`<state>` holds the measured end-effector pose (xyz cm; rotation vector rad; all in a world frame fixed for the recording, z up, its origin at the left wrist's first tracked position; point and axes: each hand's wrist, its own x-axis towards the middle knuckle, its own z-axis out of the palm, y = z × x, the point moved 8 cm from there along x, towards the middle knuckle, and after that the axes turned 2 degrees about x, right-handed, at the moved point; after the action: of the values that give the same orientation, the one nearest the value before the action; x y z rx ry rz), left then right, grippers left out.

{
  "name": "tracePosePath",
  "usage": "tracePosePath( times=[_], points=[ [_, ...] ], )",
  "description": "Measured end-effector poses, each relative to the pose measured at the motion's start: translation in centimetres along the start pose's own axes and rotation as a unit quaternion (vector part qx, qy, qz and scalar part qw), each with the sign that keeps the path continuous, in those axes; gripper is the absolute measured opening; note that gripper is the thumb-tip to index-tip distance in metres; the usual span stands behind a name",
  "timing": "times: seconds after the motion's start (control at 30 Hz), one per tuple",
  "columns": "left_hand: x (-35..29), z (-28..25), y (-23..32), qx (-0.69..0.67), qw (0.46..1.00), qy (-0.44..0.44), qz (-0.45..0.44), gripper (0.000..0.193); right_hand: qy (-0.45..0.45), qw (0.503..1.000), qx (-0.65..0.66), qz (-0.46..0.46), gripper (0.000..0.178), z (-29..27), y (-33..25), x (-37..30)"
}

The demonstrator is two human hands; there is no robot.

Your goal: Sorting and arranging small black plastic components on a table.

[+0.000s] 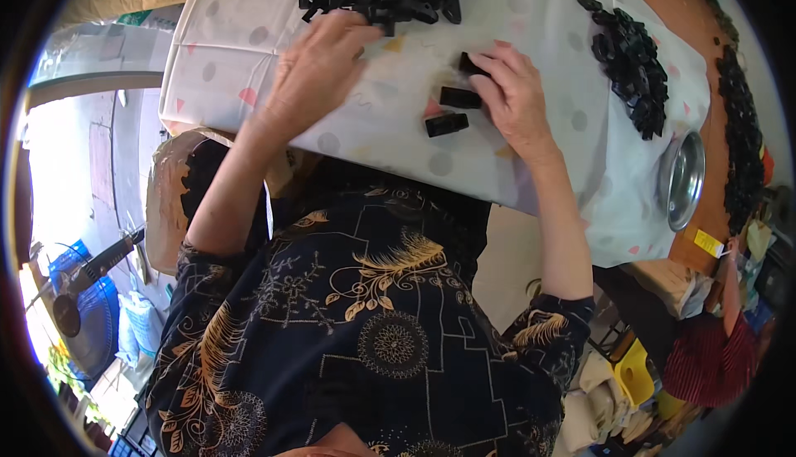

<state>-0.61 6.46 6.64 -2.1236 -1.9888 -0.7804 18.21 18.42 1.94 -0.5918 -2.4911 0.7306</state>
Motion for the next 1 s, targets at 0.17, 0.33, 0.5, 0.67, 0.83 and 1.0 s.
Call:
tracePosePath(
  times=[0.17, 0.33, 0.5, 0.67, 0.83, 1.0],
  points=[
    [-1.6, 1.8, -2.9, -0.015, 0.983, -0.110, -0.146, 0.026, 0.030, 0.998, -0.043, -0.046, 0.033, 1.8, -2.4, -1.1],
    [-1.5, 4.0, -0.4, -0.079, 0.981, -0.131, -0.117, 0.022, 0.019, 0.997, -0.025, -0.070, 0.031, 1.3, -4.4, -2.7],
    [1.5, 6.1, 5.4, -0.164, 0.977, -0.115, 0.068, 0.017, 0.232, 0.966, -0.085, 0.077, 0.025, -7.7, 3.5, -6.4],
    [4.5, 8.5, 7.4, -0.164, 0.971, -0.118, 0.129, 0.022, 0.329, 0.890, -0.183, 0.257, 0.032, -15.3, 11.0, -10.1],
    [5.9, 9.3, 9.2, -0.108, 0.957, -0.118, 0.242, 0.021, 0.276, 0.869, -0.312, 0.267, 0.039, -15.5, 13.6, -10.3],
    [5.7, 8.8, 8.7, -0.110, 0.965, -0.100, 0.216, 0.017, 0.295, 0.891, -0.253, 0.233, 0.034, -16.3, 12.2, -10.7]
  ],
)
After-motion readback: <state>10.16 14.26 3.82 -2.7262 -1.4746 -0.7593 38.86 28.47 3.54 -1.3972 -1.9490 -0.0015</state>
